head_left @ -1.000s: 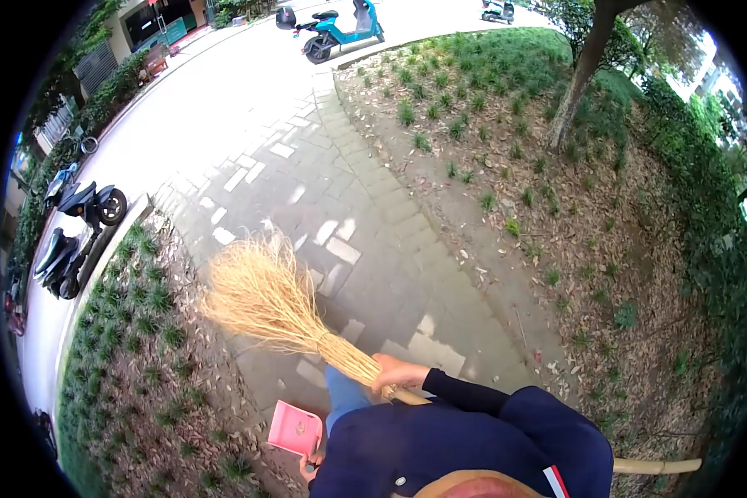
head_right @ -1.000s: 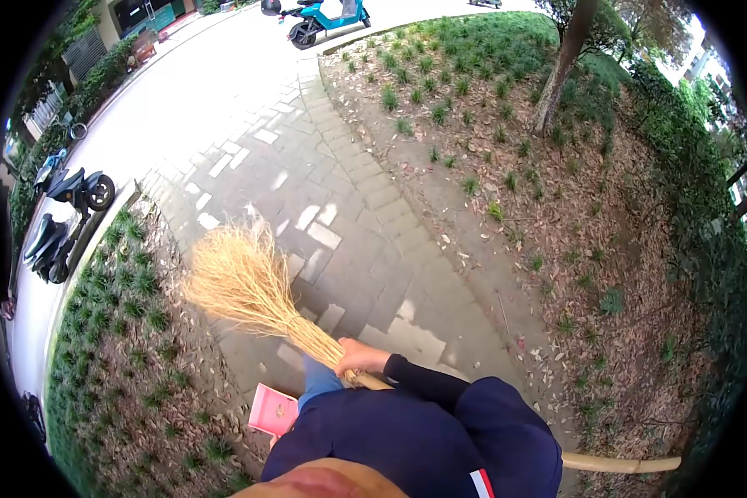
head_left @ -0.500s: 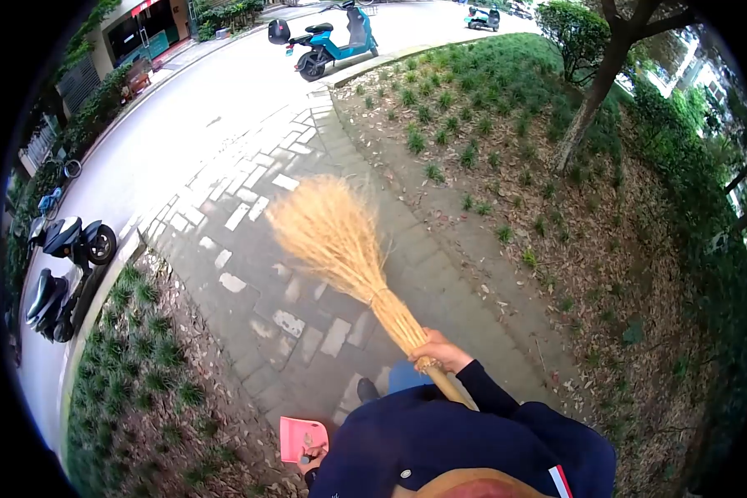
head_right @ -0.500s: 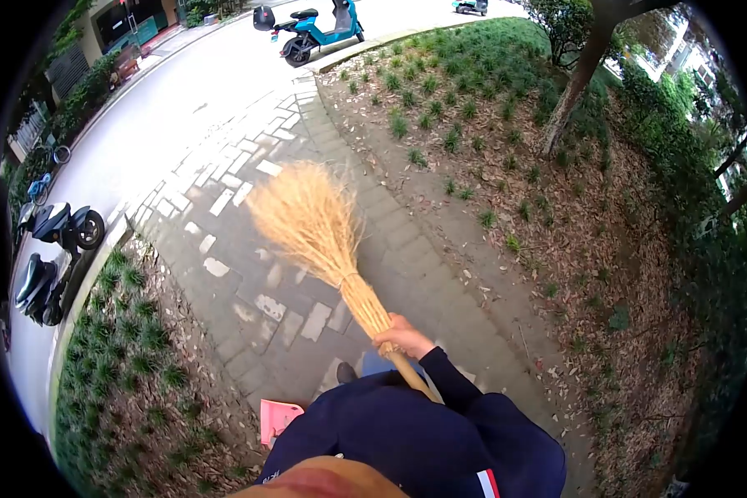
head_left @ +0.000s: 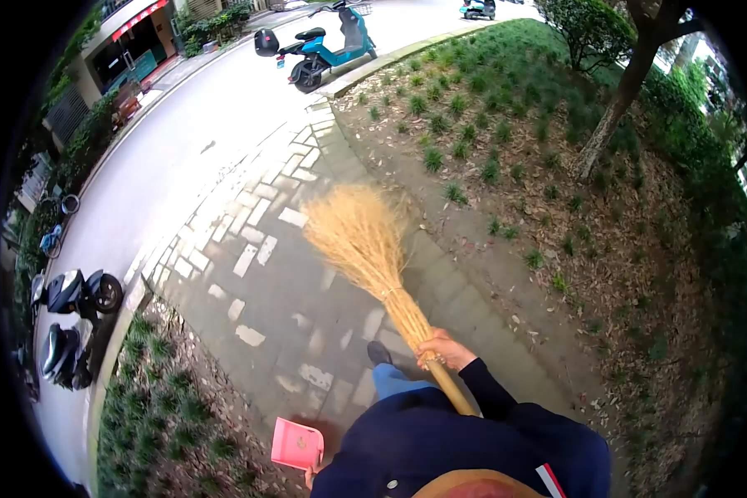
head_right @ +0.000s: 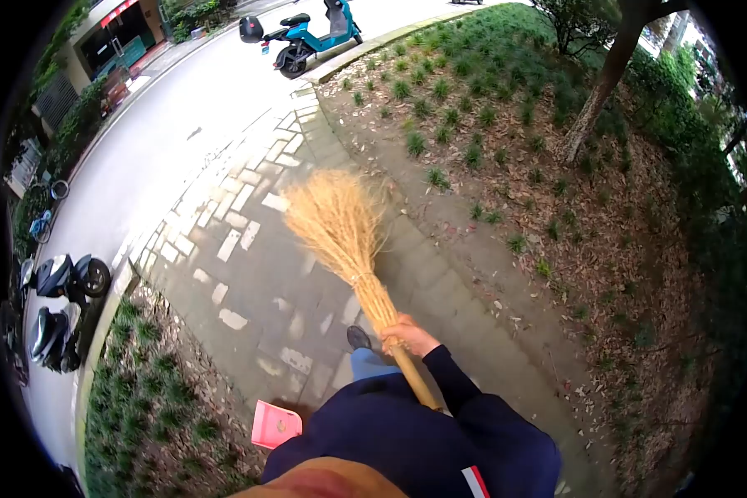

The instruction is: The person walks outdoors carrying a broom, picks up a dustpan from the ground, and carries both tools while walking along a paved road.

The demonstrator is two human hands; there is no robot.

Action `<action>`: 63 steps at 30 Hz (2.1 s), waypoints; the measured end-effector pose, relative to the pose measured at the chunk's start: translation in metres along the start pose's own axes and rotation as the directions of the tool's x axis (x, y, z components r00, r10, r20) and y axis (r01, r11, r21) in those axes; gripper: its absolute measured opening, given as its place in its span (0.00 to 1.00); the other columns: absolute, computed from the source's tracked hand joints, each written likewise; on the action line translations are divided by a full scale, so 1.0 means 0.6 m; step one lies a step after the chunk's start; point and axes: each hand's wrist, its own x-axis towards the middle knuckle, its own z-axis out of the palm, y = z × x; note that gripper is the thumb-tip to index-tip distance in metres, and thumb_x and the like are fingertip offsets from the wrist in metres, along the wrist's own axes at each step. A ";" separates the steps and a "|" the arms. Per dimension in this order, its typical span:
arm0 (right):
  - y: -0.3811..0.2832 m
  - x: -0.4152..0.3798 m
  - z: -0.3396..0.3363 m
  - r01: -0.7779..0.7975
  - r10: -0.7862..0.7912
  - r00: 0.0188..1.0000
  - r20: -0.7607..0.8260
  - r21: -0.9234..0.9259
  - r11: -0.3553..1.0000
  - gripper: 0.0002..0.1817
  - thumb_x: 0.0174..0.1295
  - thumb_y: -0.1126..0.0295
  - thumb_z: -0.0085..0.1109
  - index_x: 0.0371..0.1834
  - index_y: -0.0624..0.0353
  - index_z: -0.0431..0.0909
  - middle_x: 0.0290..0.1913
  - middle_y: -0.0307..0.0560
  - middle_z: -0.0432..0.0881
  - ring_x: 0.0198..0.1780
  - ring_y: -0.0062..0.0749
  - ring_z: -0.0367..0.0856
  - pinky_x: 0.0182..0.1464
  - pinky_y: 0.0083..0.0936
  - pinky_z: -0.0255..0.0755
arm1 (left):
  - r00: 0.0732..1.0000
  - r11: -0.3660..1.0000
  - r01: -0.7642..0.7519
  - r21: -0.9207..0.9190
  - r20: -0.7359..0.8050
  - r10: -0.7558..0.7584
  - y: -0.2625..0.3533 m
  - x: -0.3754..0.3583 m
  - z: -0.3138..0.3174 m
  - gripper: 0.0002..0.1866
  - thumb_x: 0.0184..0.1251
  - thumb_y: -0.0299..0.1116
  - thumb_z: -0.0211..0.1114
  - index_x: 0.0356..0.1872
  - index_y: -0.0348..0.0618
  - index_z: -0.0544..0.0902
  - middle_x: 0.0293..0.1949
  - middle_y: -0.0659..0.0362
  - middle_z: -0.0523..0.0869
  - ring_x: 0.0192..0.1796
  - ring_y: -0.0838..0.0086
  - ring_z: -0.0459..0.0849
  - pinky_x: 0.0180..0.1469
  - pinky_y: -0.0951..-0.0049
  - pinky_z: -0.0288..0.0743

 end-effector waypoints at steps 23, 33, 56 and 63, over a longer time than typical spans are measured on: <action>-0.283 0.707 0.195 -0.187 0.186 0.982 -0.019 -0.154 0.970 0.12 0.53 0.78 0.63 0.40 0.67 0.75 0.25 0.49 0.81 0.21 0.32 0.82 0.23 0.28 0.78 | 0.982 0.980 0.002 -0.197 -0.182 -0.039 0.147 0.559 0.597 0.17 0.59 0.32 0.62 0.47 0.33 0.73 0.16 0.64 0.66 0.18 0.77 0.65 0.22 0.76 0.60; -0.536 0.929 0.296 0.036 -0.078 0.931 -0.357 -0.124 0.992 0.14 0.59 0.67 0.59 0.42 0.66 0.74 0.33 0.51 0.82 0.30 0.41 0.85 0.32 0.35 0.82 | 0.952 0.872 0.151 -0.466 -0.170 -0.255 0.369 0.707 0.992 0.10 0.54 0.31 0.57 0.19 0.46 0.67 0.14 0.65 0.65 0.16 0.75 0.64 0.21 0.74 0.57; -0.974 1.958 0.973 -0.150 0.334 0.883 0.330 -0.475 0.867 0.13 0.51 0.75 0.57 0.39 0.66 0.69 0.26 0.50 0.76 0.22 0.34 0.78 0.25 0.27 0.77 | 0.992 0.612 -0.124 -0.781 -0.101 0.072 0.576 1.071 1.564 0.13 0.55 0.25 0.60 0.19 0.48 0.63 0.13 0.68 0.61 0.15 0.78 0.64 0.20 0.77 0.59; -1.001 2.244 1.218 -0.135 0.396 0.820 0.413 -0.533 0.835 0.17 0.48 0.77 0.56 0.43 0.66 0.68 0.27 0.51 0.76 0.22 0.35 0.78 0.24 0.28 0.77 | 0.982 0.355 -0.174 -0.918 -0.189 -0.007 0.678 1.283 1.671 0.12 0.53 0.26 0.60 0.18 0.45 0.64 0.13 0.67 0.63 0.14 0.78 0.65 0.22 0.78 0.63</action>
